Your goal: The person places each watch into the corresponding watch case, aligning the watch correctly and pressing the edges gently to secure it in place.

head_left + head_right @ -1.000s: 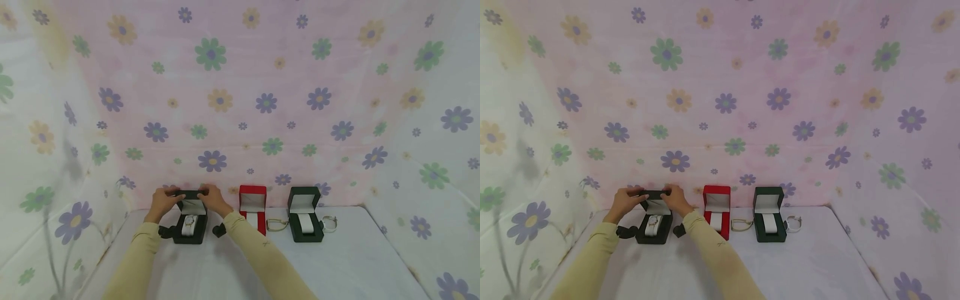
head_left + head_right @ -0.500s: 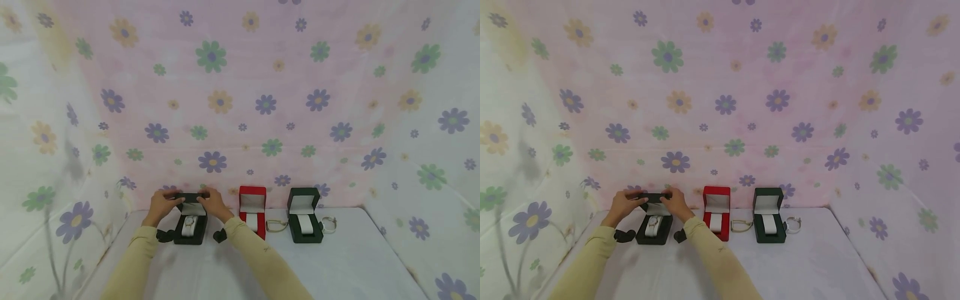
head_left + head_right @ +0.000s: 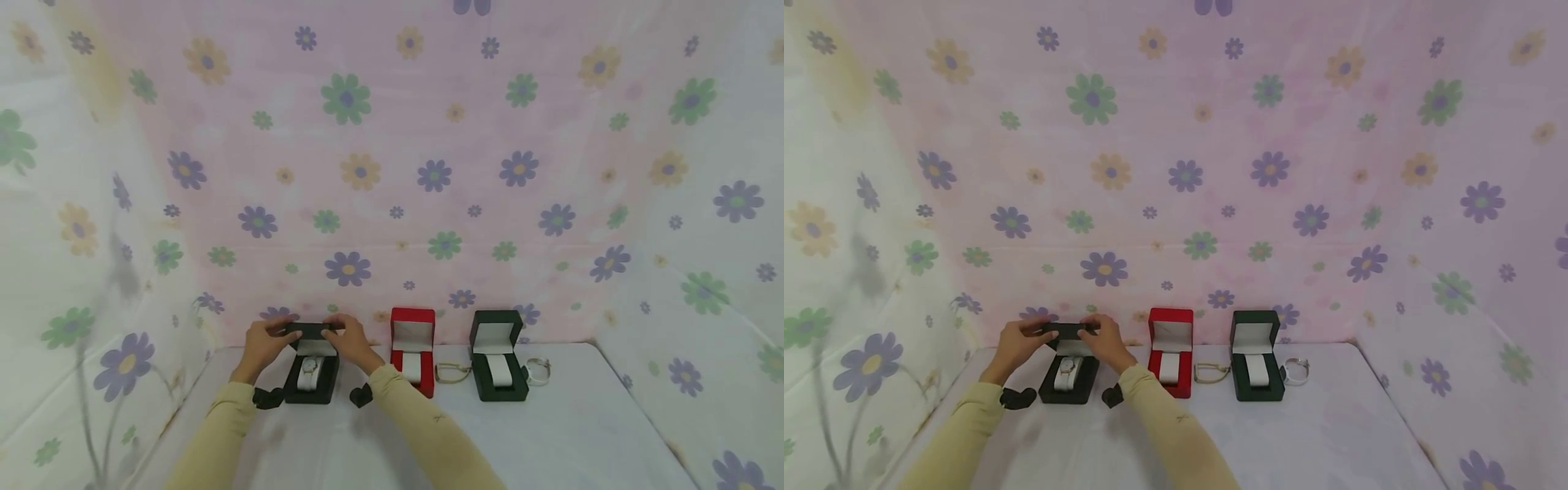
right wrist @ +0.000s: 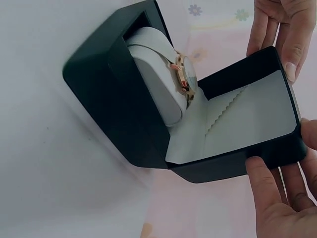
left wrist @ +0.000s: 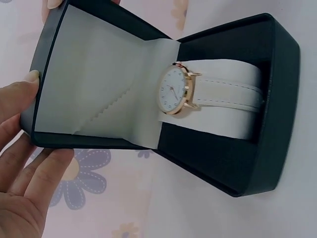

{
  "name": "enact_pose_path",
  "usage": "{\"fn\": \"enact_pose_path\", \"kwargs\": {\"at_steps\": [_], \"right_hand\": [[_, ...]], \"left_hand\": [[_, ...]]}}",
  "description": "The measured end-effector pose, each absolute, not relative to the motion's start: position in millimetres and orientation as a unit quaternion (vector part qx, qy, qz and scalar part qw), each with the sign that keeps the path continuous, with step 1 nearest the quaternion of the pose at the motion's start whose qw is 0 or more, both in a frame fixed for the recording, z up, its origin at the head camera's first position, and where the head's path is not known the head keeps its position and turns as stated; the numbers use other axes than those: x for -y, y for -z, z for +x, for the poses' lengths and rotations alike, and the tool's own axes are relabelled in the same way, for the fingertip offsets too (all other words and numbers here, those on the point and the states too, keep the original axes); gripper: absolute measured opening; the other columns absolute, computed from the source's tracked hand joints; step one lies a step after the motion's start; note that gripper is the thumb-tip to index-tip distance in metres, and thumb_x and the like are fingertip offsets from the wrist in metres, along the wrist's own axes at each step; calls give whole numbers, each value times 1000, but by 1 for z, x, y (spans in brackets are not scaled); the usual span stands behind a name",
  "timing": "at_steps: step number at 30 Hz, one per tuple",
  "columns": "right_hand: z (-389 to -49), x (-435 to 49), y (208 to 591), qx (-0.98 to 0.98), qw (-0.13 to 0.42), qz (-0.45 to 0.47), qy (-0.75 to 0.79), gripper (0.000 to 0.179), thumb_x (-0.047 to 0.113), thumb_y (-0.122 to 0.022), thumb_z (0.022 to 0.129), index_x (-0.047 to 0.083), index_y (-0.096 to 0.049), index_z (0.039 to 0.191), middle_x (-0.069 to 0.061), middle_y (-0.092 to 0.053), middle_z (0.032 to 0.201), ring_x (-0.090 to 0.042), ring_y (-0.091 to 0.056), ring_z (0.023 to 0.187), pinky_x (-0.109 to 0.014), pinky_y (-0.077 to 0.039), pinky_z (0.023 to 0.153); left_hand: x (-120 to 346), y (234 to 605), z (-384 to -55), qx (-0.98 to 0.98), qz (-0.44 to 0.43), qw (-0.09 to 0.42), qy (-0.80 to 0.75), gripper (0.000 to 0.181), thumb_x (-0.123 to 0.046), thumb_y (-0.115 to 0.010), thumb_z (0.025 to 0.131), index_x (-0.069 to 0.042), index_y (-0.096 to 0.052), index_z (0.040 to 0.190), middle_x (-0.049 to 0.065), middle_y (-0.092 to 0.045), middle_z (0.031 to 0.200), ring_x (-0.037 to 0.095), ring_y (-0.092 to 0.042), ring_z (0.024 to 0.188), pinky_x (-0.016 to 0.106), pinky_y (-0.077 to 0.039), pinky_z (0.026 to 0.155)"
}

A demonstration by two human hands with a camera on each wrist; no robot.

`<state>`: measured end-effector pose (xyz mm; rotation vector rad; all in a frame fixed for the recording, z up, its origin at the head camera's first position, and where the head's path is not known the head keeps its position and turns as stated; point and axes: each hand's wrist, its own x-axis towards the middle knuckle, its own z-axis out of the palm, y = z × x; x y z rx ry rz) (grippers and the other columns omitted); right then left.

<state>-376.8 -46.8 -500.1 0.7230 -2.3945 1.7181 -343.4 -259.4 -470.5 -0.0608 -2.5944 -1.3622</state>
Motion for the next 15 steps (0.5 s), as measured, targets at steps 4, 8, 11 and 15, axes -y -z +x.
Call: {"fn": "enact_pose_path", "kwargs": {"at_steps": [4,8,11,15], "right_hand": [[-377,46,502,780,52,243,-574,24,11,-68,97,2,-70,119,-13,-68,120,-29,-63,111,-51,-53,100],[-376,45,503,778,53,247,-575,23,12,-68,98,3,-70,118,-12,-68,119,-27,-63,112,-49,-53,101],[-373,44,506,774,57,251,-578,22,11,-69,97,4,-70,118,-11,-67,119,-26,-62,113,-48,-53,101],[-367,44,510,764,57,256,-589,22,10,-69,97,3,-70,118,-12,-66,120,-30,-61,114,-50,-53,100]], "left_hand": [[258,472,-340,875,-21,109,471,53,-25,-76,93,2,-62,136,27,-58,141,45,-60,125,56,-54,99],[259,476,-340,870,-22,118,478,51,-23,-76,93,2,-63,135,27,-59,140,44,-61,123,55,-54,100],[261,481,-338,865,-25,127,484,51,-22,-78,92,3,-63,134,26,-61,136,43,-63,122,55,-54,99],[261,488,-333,858,-33,148,491,52,-20,-79,90,5,-63,133,26,-62,135,42,-63,121,53,-54,98]]}}
